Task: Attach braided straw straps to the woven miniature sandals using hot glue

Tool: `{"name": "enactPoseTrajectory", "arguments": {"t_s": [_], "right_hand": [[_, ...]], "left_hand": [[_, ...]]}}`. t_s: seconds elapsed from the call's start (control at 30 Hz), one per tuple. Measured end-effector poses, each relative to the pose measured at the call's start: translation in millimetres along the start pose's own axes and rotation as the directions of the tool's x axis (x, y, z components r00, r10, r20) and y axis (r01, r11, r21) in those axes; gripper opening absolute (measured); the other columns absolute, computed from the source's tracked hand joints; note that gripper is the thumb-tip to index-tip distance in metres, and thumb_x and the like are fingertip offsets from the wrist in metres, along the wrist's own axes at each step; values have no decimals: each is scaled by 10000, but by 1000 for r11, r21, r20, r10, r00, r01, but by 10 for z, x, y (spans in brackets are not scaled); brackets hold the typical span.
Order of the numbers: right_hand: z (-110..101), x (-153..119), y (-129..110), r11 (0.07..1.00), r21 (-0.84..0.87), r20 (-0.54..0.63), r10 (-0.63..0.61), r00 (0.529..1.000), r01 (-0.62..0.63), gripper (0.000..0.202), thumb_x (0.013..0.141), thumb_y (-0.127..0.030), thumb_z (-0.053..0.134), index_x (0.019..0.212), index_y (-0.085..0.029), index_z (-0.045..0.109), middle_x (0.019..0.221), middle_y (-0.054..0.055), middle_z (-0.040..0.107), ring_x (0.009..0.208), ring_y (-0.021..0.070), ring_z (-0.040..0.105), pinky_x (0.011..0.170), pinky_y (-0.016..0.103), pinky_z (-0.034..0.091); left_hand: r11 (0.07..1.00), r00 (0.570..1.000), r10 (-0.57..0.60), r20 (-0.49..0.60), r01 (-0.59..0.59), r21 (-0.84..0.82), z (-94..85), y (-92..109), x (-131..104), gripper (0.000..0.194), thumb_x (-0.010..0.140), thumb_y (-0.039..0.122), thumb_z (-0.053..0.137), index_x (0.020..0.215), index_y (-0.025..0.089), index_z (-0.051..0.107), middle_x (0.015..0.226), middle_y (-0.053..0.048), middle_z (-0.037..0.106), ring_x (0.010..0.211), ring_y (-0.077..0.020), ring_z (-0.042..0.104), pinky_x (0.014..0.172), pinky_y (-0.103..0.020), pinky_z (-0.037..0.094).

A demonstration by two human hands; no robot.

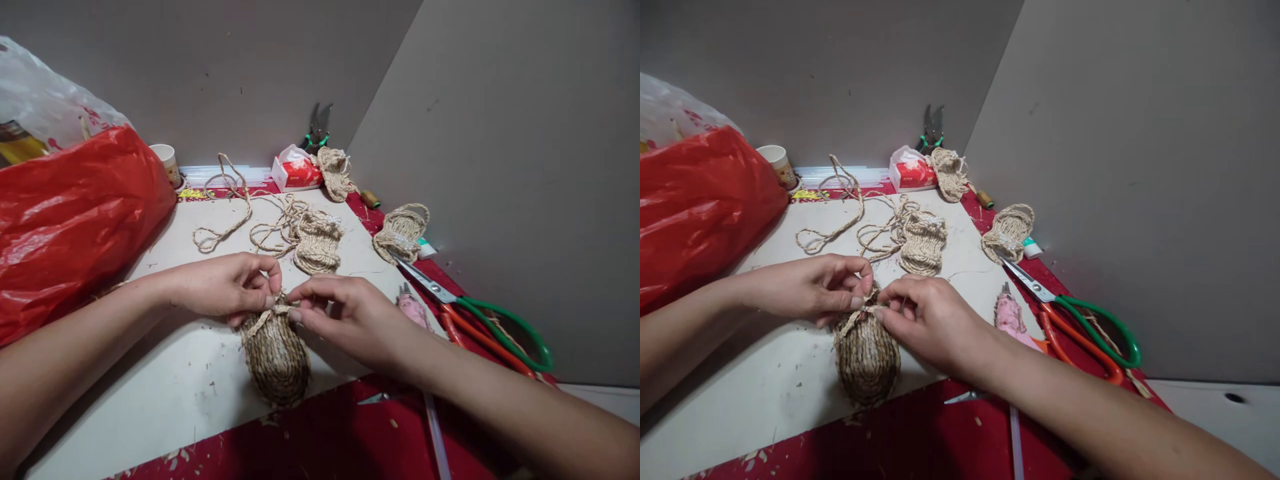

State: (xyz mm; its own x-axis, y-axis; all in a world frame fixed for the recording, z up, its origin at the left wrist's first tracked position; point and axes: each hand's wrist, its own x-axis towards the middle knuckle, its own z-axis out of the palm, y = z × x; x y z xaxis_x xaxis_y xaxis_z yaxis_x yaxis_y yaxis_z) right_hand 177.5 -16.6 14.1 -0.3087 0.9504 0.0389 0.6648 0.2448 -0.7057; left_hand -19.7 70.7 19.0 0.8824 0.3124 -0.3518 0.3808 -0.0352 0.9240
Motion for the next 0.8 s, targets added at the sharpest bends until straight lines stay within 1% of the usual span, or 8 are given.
{"name": "enactPoseTrajectory", "arguments": {"t_s": [0.13, 0.3, 0.57, 0.7, 0.8], "right_hand": [[114, 69, 83, 1000, 8, 28, -14, 1000, 14, 88, 768, -129, 617, 772, -174, 693, 639, -23, 532, 584, 107, 487, 559, 223, 383], [152, 83, 99, 998, -11, 15, -62, 998, 62, 137, 778, -79, 589, 720, -170, 673, 629, -27, 527, 593, 104, 486, 573, 220, 375], [177, 94, 100, 998, -17, -4, -58, 998, 58, 145, 775, -73, 574, 740, -168, 678, 637, -22, 533, 605, 108, 499, 571, 220, 377], [152, 83, 94, 997, -41, -13, -62, 998, 61, 107, 732, -79, 608, 759, -177, 640, 653, -29, 517, 603, 108, 484, 576, 222, 376], [139, 57, 88, 995, -75, -51, -75, 996, 71, 162, 708, -98, 641, 831, -187, 588, 699, -37, 508, 577, 98, 459, 572, 224, 379]], "left_hand": [[1000, 1000, -2, -4, 2, 0, 5, -2, 5, 124, 896, 302, 510, 919, 204, 439, 684, 51, 493, 455, -59, 450, 435, -190, 329], [1000, 1000, 5, -20, -5, 5, 7, -13, 15, 120, 888, 285, 518, 942, 208, 443, 690, 51, 507, 439, -50, 437, 428, -183, 319], [999, 999, 3, -46, -5, -44, 18, -13, 36, 140, 867, 220, 533, 963, 214, 431, 712, 43, 547, 427, -41, 417, 413, -171, 304], [997, 998, -17, -58, 13, -77, 19, -8, 41, 176, 846, 202, 552, 956, 216, 415, 688, 48, 548, 419, -44, 411, 409, -169, 312], [997, 998, -34, -59, 29, -74, 6, -14, 42, 194, 833, 198, 565, 964, 218, 424, 648, 58, 527, 414, -51, 411, 403, -172, 306]]}}
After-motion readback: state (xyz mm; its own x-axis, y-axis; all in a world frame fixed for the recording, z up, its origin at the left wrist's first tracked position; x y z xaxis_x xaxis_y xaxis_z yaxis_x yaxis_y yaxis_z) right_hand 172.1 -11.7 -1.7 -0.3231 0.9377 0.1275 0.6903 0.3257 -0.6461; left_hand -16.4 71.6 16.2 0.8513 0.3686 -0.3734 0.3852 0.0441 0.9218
